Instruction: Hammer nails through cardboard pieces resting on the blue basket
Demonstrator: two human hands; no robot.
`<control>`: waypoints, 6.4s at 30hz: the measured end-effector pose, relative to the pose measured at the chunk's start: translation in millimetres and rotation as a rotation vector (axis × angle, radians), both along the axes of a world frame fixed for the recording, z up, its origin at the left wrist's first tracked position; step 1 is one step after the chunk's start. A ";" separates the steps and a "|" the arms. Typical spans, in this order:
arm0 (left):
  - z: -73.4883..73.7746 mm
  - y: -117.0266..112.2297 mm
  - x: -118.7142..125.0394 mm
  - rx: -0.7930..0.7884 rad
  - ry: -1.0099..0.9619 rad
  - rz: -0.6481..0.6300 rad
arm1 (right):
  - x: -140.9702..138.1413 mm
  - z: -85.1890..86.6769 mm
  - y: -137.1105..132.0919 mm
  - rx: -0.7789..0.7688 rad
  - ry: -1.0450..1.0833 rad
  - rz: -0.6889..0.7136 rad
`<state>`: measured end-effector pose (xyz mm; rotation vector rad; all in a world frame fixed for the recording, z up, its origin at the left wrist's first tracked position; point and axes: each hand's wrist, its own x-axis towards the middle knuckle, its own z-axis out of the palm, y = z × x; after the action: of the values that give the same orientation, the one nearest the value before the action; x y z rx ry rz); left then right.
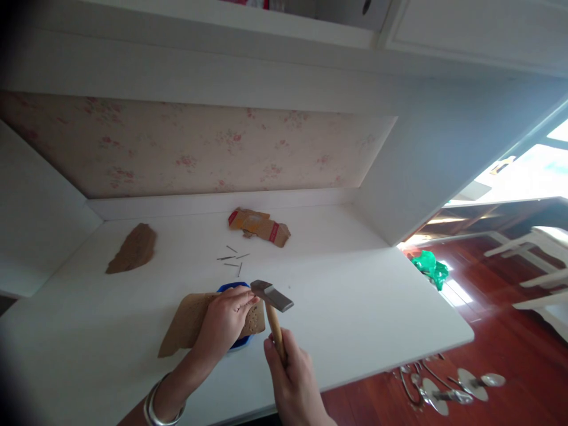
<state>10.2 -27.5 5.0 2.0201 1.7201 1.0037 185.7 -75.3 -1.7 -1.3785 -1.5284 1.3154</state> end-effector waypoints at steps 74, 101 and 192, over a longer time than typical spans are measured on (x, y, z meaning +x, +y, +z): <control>0.3 -5.3 9.5 -0.119 0.005 0.228 | 4.9 -17.9 -1.3 -0.065 -0.052 0.003; 18.7 42.7 -86.3 -0.268 0.365 0.070 | 12.9 -40.6 -12.7 -0.274 0.188 -0.259; 17.6 20.3 -19.4 -0.177 -0.171 0.000 | -17.8 -20.5 6.0 -0.336 0.340 -0.114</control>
<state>-9.2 -7.3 22.6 1.7711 1.6567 0.9577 167.9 -69.3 -22.3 -1.3317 -1.0213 1.6881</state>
